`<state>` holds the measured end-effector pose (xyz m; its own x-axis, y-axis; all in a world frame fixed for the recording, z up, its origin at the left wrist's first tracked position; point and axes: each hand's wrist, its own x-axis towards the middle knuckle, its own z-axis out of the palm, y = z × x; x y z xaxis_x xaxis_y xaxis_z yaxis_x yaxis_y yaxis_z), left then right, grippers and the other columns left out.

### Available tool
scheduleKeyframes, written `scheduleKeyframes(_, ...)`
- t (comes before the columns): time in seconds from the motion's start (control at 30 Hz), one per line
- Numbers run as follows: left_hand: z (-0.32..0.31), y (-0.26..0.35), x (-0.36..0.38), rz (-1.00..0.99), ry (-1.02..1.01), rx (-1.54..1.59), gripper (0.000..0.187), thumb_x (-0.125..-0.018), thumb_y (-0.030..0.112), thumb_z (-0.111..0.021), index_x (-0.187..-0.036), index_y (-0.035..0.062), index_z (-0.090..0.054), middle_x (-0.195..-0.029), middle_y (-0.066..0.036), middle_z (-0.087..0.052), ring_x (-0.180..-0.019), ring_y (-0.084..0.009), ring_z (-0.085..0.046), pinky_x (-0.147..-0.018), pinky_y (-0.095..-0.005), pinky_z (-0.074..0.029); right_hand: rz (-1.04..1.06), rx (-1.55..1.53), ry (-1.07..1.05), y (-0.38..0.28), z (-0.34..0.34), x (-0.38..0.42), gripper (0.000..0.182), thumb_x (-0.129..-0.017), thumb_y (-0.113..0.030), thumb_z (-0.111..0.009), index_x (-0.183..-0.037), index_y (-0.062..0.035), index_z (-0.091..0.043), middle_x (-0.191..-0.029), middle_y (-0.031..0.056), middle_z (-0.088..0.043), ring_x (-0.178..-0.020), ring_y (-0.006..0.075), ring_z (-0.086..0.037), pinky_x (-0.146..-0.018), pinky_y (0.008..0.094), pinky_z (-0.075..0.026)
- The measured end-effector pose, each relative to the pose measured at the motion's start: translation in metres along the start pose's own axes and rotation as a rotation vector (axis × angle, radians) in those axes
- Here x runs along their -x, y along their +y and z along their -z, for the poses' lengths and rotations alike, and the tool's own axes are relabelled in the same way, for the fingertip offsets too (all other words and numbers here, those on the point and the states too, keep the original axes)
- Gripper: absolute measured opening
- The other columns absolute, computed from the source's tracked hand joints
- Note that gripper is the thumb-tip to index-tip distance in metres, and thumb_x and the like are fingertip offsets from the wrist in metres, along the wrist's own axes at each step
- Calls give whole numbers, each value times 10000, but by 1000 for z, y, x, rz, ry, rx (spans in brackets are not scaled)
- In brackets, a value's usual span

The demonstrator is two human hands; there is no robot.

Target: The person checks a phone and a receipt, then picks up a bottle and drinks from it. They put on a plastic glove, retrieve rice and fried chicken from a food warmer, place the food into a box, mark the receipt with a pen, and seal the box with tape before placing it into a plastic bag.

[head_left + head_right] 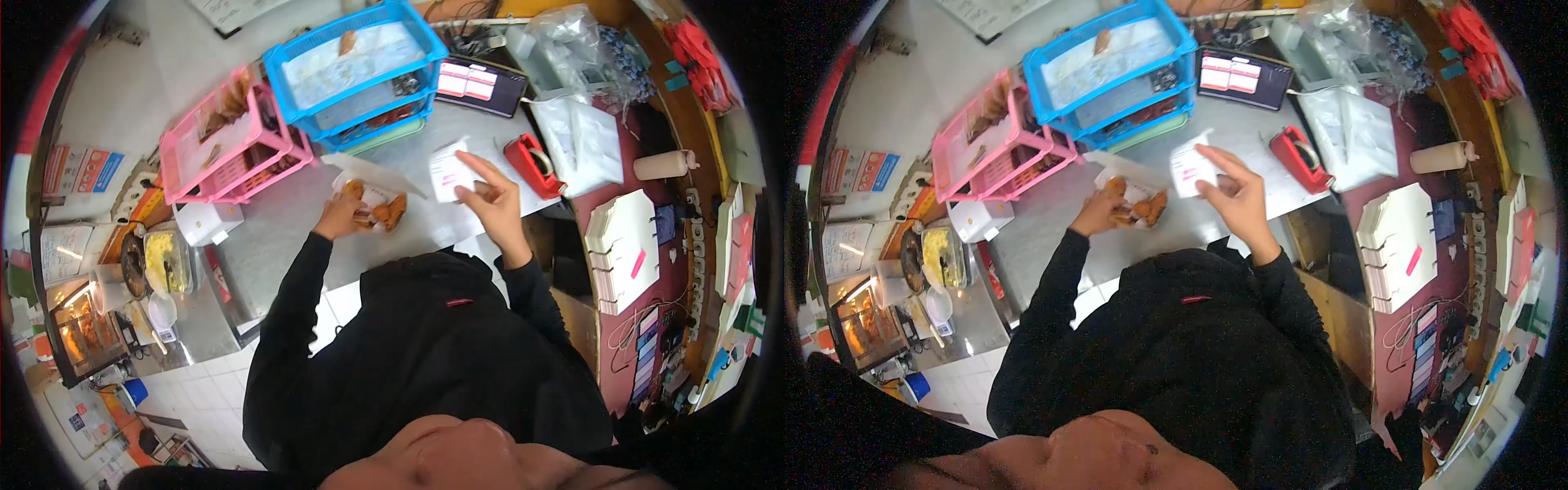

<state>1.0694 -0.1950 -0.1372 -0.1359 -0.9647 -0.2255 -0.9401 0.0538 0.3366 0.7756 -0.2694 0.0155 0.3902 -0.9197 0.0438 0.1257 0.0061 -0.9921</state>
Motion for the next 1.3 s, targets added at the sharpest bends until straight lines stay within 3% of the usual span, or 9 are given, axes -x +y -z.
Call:
scheduleKeyframes(0.1, 35, 68, -9, -166, -70, 621, 640, -711, 509, -712, -1175, 83, -597, -1211, -156, -537, -1122, -308, -504, -890, -437, -419, 12, -225, -167, -9, 18, -6, 528, -780, 130, -589, -1281, -15, -505, -1376, 117, -379, -999, 183, -593, -713, 250, -553)
scheduleKeyframes(0.2, 39, 149, -29, -520, -31, 1844, 861, -886, 560, -455, -1430, -33, -150, -1469, -203, -234, -1315, -300, -338, -1061, -405, -305, -24, -234, -304, -15, 24, -8, 513, -784, 94, -609, -1274, -25, -518, -1416, 106, -343, -1023, 157, -584, -714, 221, -539)
scheduleKeyframes(0.4, 97, 235, -65, -181, 563, 1889, 589, -956, 289, -399, -1429, 5, -192, -1388, -203, -384, -1284, -302, -385, -1051, -438, -333, 87, 92, -318, -8, 58, -17, 510, -740, 111, -626, -1230, -7, -552, -1364, 127, -412, -884, 93, -612, -690, 237, -518)
scheduleKeyframes(0.53, 118, 242, -55, -190, 598, 2042, 570, -955, 277, -415, -1443, 73, -201, -1202, -160, -519, -1152, -292, -488, -956, -463, -416, 412, 514, 48, 28, 124, -60, 348, -750, 43, -632, -1087, -41, -635, -1025, 103, -611, -791, 126, -623, -686, 246, -498)
scheduleKeyframes(0.57, 121, 242, -52, -336, 505, 2173, 580, -957, 298, -418, -1448, 85, -193, -1116, -135, -519, -1060, -262, -504, -890, -429, -435, 248, 464, 147, 52, 148, -74, 320, -765, 17, -604, -1078, -46, -635, -1008, 123, -613, -826, 200, -617, -734, 304, -494)
scheduleKeyframes(0.63, 141, 260, -42, -443, 367, 2371, 621, -959, 392, -413, -1459, 122, -164, -962, -78, -470, -839, -186, -471, -689, -336, -430, 478, 1067, 250, 90, 194, -99, 381, -764, -31, -571, -1144, -46, -598, -1032, 177, -600, -963, 364, -554, -903, 417, -421)
scheduleKeyframes(0.73, 149, 274, -36, -584, 184, 2431, 642, -957, 449, -389, -1459, 126, -154, -990, -72, -454, -819, -176, -447, -640, -322, -413, 133, 1154, -100, 173, 262, -116, 420, -770, -26, -580, -1188, -61, -575, -1048, 172, -601, -974, 346, -564, -881, 406, -440)
scheduleKeyframes(1.17, 149, 293, -37, -602, 105, 2439, 668, -949, 502, -360, -1460, 126, -152, -992, -66, -436, -813, -167, -439, -717, -361, -388, 369, 827, -20, 161, 256, -115, 179, -848, -84, -593, -1018, -29, -576, -1005, 127, -615, -915, 292, -596, -856, 322, -450)
scheduleKeyframes(1.3, 148, 294, -39, -591, 129, 2429, 672, -947, 504, -365, -1459, 124, -155, -992, -66, -437, -807, -167, -441, -722, -362, -387, 77, -96, 381, 102, 226, -112, 213, -947, -211, -503, -1096, -65, -462, -789, 46, -551, -719, 151, -515, -641, 272, -420)
